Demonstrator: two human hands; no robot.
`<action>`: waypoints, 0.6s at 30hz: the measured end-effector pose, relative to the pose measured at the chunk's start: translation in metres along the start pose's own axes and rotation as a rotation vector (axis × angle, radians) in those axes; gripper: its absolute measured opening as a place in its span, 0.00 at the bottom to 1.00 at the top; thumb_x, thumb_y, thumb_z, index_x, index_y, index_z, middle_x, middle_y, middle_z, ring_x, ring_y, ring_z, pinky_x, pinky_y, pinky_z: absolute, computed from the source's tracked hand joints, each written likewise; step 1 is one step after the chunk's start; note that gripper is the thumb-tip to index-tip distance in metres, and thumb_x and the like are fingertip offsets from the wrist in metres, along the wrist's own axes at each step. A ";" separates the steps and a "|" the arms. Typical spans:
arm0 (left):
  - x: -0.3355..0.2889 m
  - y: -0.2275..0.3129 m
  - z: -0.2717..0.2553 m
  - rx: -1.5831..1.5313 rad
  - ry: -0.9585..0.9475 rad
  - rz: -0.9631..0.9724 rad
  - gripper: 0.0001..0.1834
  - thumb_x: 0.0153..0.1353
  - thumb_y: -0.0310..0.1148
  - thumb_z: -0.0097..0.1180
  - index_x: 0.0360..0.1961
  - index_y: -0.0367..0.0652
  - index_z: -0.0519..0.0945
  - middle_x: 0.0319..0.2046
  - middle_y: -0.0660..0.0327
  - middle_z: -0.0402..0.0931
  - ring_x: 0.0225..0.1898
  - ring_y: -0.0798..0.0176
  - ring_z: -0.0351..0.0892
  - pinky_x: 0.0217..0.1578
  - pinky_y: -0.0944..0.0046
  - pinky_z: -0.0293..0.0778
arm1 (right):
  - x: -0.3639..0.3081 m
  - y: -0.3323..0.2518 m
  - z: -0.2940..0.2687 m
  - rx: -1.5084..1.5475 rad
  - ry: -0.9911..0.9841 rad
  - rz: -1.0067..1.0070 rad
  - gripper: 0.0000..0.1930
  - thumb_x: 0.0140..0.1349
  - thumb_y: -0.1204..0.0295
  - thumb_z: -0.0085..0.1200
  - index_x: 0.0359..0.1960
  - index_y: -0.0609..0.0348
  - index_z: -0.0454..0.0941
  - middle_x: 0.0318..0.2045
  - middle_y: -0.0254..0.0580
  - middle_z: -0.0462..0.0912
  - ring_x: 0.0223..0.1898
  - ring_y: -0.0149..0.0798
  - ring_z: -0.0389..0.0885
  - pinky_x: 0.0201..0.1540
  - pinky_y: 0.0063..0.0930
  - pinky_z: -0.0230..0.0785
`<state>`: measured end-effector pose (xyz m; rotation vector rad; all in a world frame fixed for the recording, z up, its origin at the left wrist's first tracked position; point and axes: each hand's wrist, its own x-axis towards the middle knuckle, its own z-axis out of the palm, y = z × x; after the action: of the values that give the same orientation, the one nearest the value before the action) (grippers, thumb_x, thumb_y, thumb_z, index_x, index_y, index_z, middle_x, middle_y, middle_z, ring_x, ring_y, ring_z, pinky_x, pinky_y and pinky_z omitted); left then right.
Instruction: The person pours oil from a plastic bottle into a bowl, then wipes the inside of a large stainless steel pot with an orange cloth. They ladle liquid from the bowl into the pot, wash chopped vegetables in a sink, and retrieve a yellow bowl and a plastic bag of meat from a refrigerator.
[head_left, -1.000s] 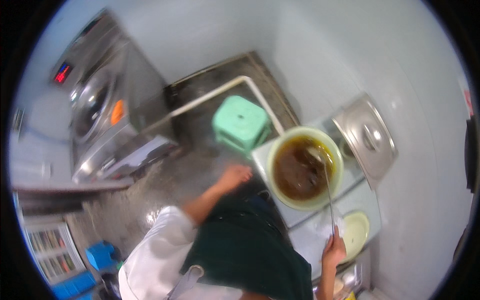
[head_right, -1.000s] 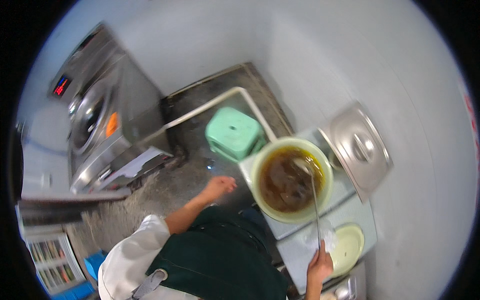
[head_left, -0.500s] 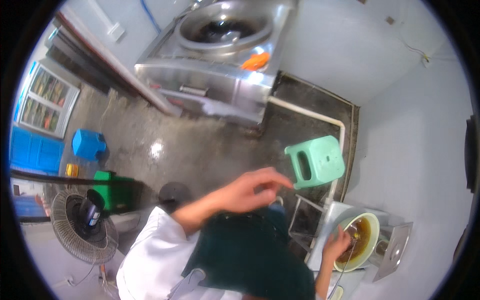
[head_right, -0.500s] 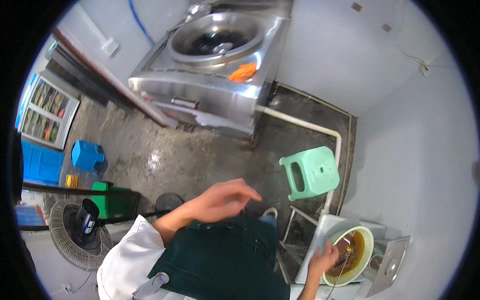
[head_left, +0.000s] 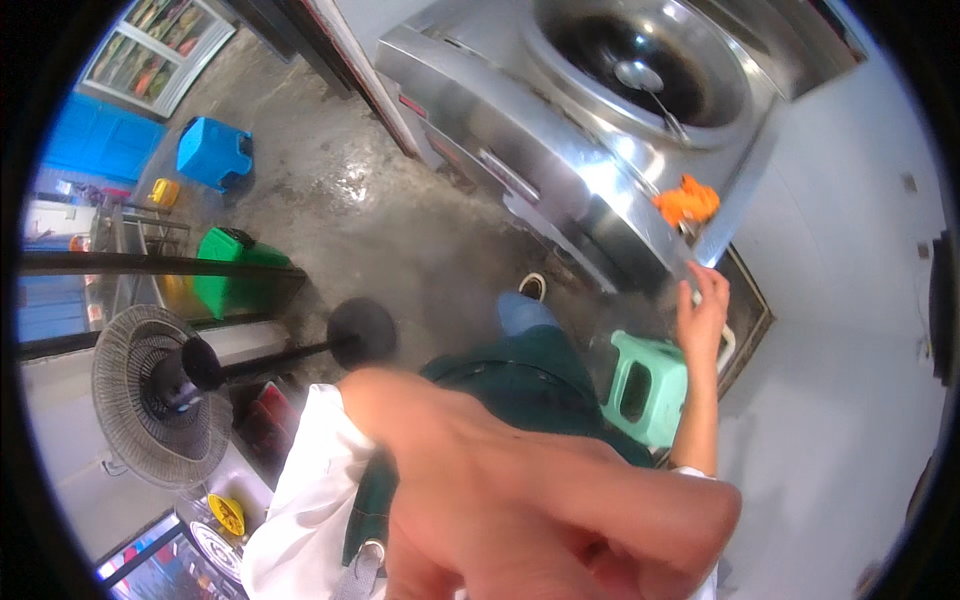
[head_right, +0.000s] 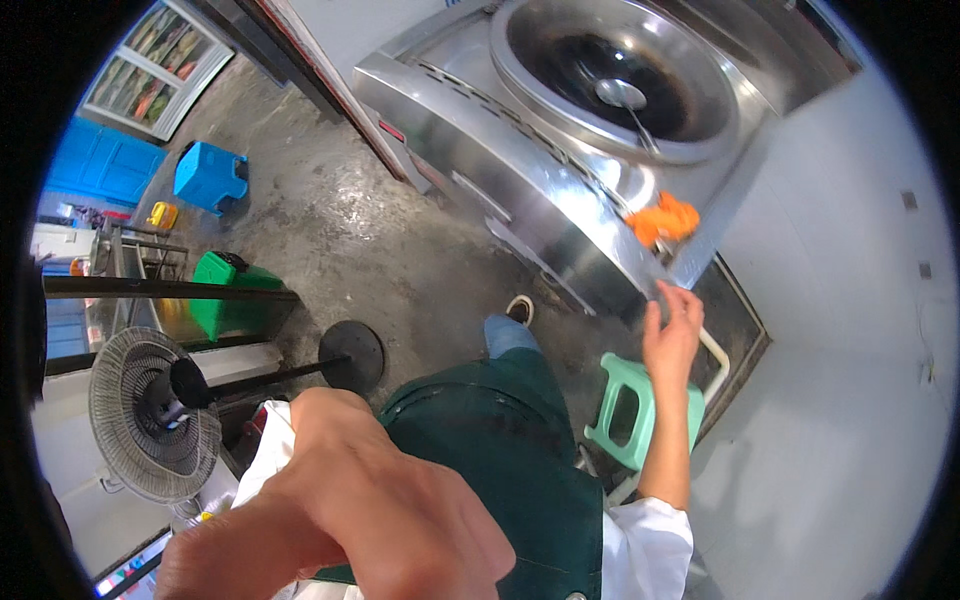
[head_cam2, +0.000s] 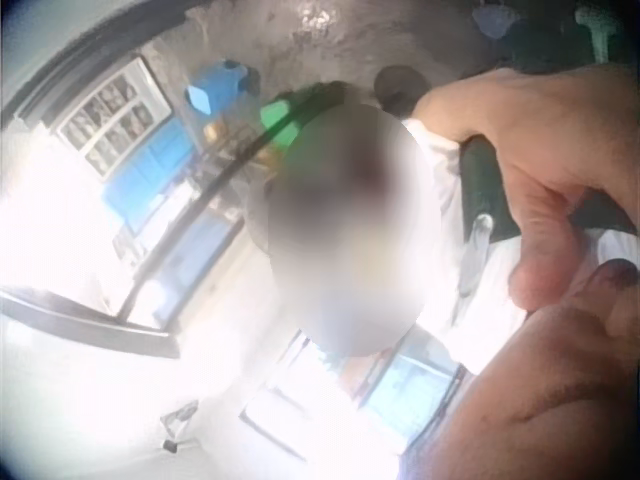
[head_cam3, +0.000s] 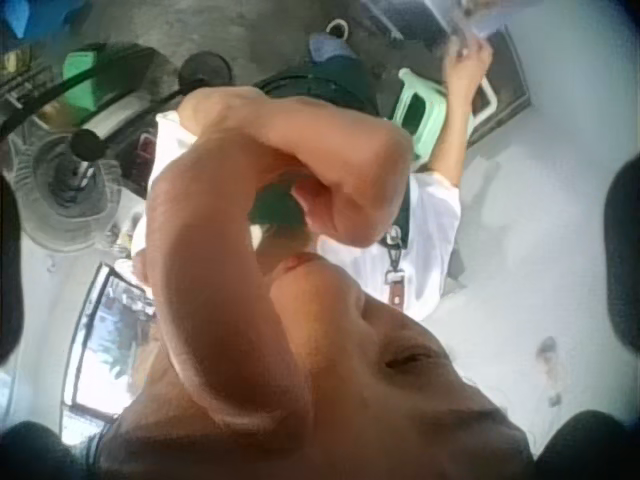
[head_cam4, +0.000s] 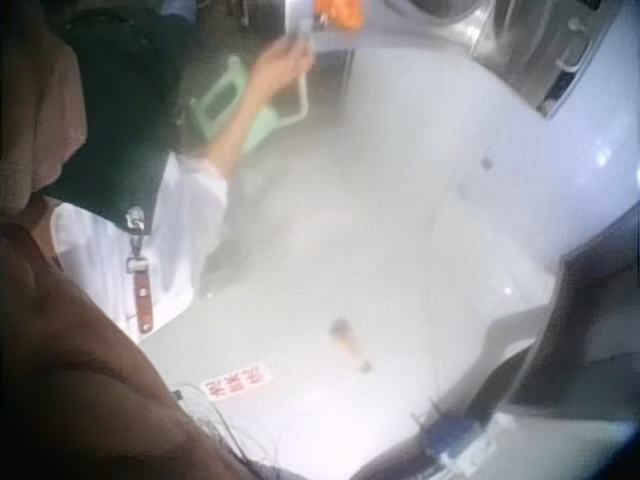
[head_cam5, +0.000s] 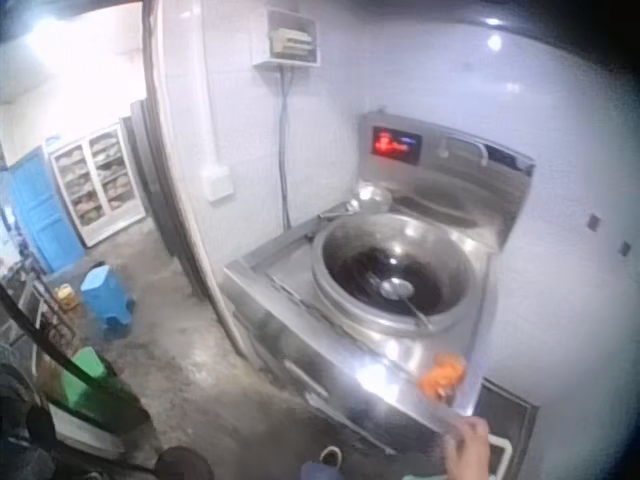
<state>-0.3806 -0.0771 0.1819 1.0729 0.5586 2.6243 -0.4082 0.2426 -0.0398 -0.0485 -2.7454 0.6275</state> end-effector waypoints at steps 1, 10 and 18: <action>0.016 0.004 -0.016 0.016 0.016 0.002 0.17 0.68 0.42 0.51 0.33 0.36 0.73 0.27 0.62 0.66 0.24 0.68 0.62 0.28 0.69 0.64 | 0.027 0.011 0.012 0.060 -0.011 0.087 0.19 0.61 0.71 0.57 0.55 0.54 0.77 0.50 0.50 0.75 0.51 0.51 0.74 0.56 0.41 0.68; 0.040 0.059 -0.189 0.239 0.214 -0.065 0.14 0.72 0.39 0.47 0.36 0.39 0.76 0.27 0.64 0.69 0.23 0.70 0.64 0.26 0.68 0.64 | 0.152 0.061 0.103 -0.439 -0.219 0.260 0.44 0.56 0.57 0.66 0.70 0.56 0.54 0.64 0.63 0.63 0.63 0.65 0.64 0.62 0.59 0.58; -0.078 -0.077 -0.493 0.638 1.244 -1.151 0.15 0.68 0.33 0.50 0.51 0.37 0.73 0.39 0.56 0.77 0.42 0.58 0.77 0.45 0.61 0.77 | 0.155 0.070 0.074 0.691 0.160 1.035 0.23 0.57 0.74 0.65 0.54 0.65 0.75 0.43 0.46 0.84 0.41 0.45 0.84 0.43 0.33 0.76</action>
<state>-0.6705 -0.1615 -0.2229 -0.8413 1.6285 1.6786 -0.5808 0.2915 -0.0858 -1.3096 -2.0295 1.6711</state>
